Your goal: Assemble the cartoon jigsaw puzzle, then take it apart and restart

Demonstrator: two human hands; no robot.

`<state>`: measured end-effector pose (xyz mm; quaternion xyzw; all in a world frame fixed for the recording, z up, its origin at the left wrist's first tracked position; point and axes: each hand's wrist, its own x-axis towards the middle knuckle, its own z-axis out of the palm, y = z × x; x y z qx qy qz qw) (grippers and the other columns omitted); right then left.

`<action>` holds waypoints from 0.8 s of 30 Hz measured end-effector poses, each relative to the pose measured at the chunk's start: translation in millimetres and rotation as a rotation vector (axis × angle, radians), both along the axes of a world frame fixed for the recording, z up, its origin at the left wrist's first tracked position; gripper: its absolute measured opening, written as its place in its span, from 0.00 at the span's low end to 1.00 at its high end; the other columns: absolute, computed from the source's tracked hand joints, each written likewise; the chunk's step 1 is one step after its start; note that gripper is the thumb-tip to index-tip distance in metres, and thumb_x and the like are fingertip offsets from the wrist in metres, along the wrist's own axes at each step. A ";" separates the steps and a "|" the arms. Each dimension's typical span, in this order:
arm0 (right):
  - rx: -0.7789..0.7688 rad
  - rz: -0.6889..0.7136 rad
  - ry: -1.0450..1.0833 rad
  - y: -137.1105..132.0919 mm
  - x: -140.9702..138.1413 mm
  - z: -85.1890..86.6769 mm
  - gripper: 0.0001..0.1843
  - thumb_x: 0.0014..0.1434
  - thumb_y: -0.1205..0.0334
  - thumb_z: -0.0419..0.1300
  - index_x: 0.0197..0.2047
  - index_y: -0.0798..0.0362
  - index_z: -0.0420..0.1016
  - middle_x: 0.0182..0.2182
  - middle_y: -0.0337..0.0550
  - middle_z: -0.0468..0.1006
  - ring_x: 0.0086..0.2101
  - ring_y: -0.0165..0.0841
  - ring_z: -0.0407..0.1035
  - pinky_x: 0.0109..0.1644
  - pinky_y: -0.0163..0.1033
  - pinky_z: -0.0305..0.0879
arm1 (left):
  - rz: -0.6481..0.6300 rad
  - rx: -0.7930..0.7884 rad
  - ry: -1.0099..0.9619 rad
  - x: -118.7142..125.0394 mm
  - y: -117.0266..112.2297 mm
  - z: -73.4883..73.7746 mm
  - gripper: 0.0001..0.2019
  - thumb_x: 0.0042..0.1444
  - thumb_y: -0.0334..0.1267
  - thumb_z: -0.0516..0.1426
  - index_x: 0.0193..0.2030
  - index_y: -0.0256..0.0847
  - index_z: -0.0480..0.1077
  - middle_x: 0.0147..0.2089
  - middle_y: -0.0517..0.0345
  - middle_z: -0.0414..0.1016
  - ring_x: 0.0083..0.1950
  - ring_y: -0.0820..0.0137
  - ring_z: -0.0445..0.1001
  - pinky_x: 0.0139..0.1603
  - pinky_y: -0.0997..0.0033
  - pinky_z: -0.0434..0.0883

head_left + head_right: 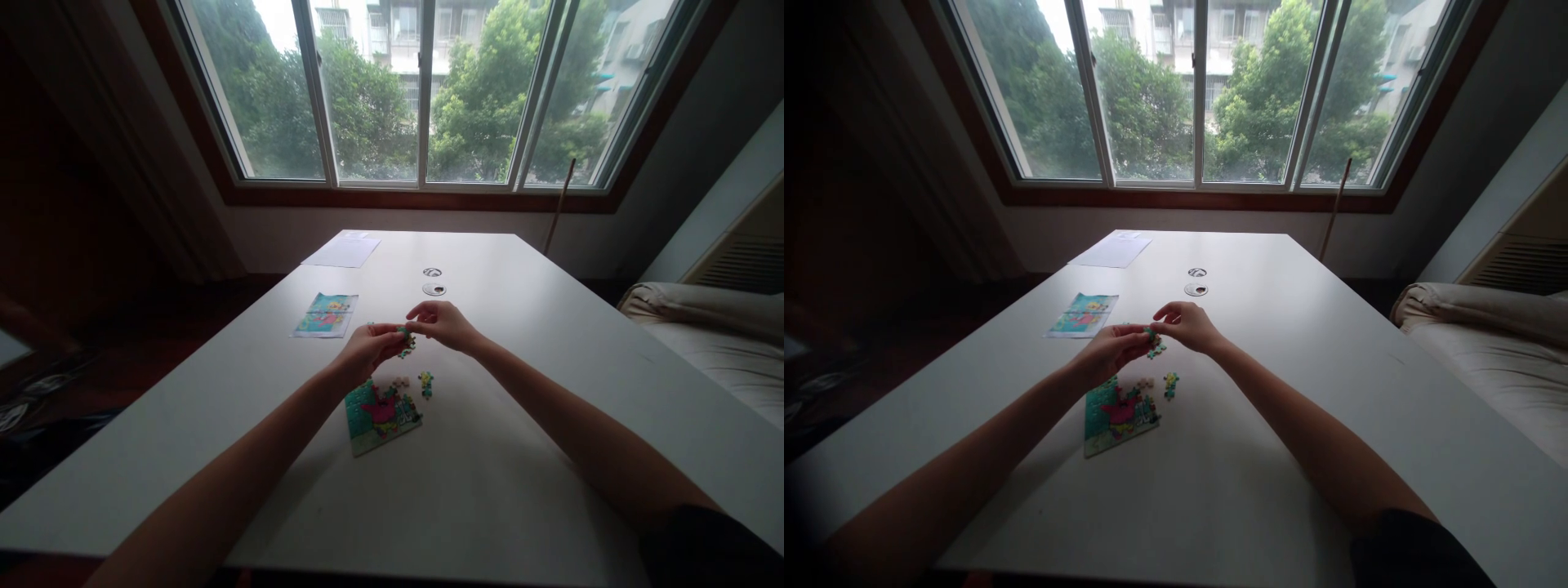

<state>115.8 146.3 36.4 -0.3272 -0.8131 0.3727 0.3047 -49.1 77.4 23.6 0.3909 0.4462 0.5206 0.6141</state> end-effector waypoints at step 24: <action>-0.156 -0.038 -0.063 17.1 2.7 -32.1 0.11 0.46 0.60 0.63 0.34 0.56 0.73 0.29 0.45 0.78 0.31 0.31 0.72 0.35 0.36 0.65 | 0.083 0.102 0.518 -33.5 13.1 1.1 0.04 0.38 0.28 0.61 0.25 0.35 0.74 0.19 0.58 0.72 0.21 0.73 0.67 0.25 0.75 0.62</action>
